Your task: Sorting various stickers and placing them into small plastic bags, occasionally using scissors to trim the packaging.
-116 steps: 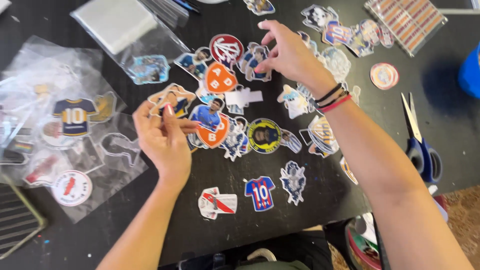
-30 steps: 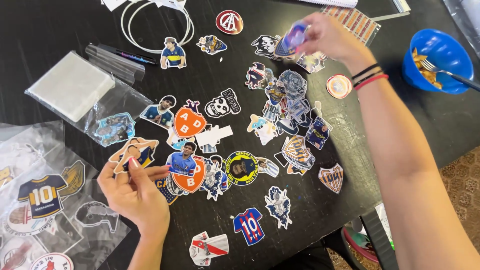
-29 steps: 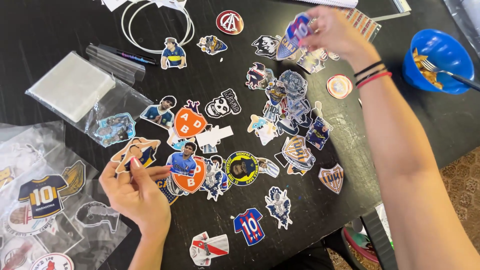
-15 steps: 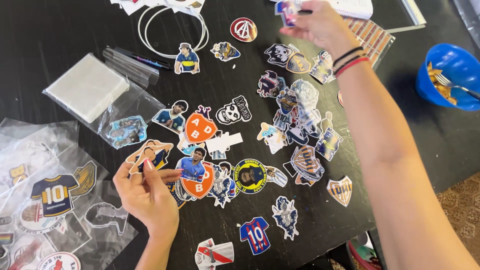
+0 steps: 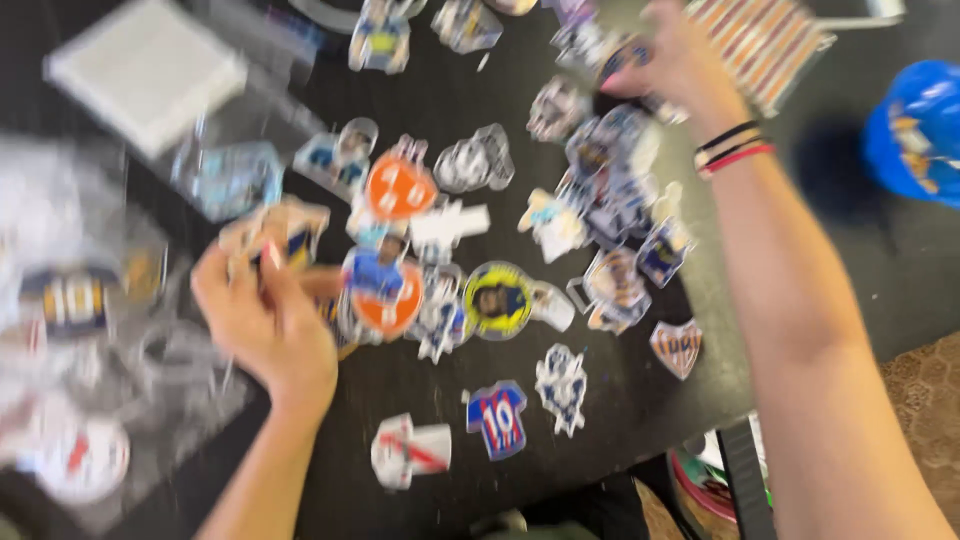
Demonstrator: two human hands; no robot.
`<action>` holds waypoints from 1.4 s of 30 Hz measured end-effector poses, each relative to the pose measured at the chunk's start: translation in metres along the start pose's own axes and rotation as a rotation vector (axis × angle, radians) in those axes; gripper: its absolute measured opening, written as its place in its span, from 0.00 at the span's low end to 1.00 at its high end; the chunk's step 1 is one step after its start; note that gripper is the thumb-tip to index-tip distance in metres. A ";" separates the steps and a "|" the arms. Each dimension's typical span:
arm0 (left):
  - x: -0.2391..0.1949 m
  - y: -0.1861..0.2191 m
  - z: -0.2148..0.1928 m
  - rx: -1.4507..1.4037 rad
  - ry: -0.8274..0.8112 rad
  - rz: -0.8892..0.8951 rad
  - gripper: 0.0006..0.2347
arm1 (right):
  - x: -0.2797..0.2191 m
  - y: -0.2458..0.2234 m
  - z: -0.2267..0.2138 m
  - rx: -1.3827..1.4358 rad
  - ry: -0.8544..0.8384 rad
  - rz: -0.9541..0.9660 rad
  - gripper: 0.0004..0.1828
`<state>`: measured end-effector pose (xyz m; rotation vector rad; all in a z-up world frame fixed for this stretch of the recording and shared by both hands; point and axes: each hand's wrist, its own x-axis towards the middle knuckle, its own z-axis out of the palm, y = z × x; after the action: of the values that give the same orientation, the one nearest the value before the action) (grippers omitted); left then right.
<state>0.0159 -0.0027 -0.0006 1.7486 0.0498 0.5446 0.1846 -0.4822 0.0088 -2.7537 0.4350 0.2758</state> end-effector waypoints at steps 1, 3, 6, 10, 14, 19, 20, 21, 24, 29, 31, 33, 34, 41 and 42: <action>-0.001 -0.001 0.000 -0.028 0.018 0.015 0.10 | 0.022 0.041 0.013 0.022 0.060 -0.106 0.39; -0.002 -0.003 -0.010 -0.029 0.058 0.031 0.10 | 0.029 0.050 0.027 0.060 0.103 -0.238 0.26; 0.004 -0.005 -0.007 -0.173 0.045 -0.071 0.06 | -0.043 0.001 -0.006 -0.037 0.266 -0.138 0.26; 0.007 -0.007 -0.011 -0.219 0.089 -0.109 0.05 | -0.132 -0.077 -0.027 0.473 0.137 -0.386 0.22; 0.023 -0.003 -0.030 -0.270 0.155 -0.046 0.05 | -0.167 -0.110 -0.025 0.559 0.126 -0.355 0.22; 0.052 -0.008 -0.062 -0.315 0.304 -0.147 0.08 | -0.189 -0.138 -0.006 0.572 -0.067 -0.444 0.20; 0.056 -0.009 -0.066 -0.341 0.323 -0.177 0.10 | -0.196 -0.150 -0.002 0.540 -0.134 -0.446 0.19; 0.055 -0.007 -0.066 -0.338 0.330 -0.177 0.10 | -0.202 -0.162 0.006 0.540 -0.139 -0.452 0.19; 0.056 0.005 -0.067 -0.335 0.058 -0.232 0.08 | -0.219 -0.195 0.031 0.429 -0.323 -0.559 0.17; 0.023 0.002 -0.063 -0.487 -0.430 -0.515 0.08 | -0.234 -0.235 0.098 0.950 -0.654 -0.582 0.09; -0.002 -0.012 -0.060 -0.492 -0.393 -0.475 0.09 | -0.222 -0.230 0.132 0.992 -0.615 -0.606 0.16; -0.016 -0.031 -0.067 -0.496 -0.359 -0.441 0.11 | -0.217 -0.228 0.139 1.035 -0.578 -0.623 0.23; -0.021 -0.041 -0.075 -0.431 -0.343 -0.429 0.12 | -0.218 -0.227 0.127 1.001 -0.566 -0.587 0.23; -0.019 -0.029 -0.086 -0.678 -0.073 -0.558 0.12 | -0.186 -0.183 0.116 0.863 -0.543 -0.561 0.26; -0.015 -0.029 -0.083 -0.680 -0.070 -0.557 0.12 | -0.195 -0.198 0.105 0.861 -0.544 -0.563 0.26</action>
<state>-0.0215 0.0753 -0.0204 1.0197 0.2622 0.0638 0.0533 -0.2161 0.0180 -1.7533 -0.3100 0.5166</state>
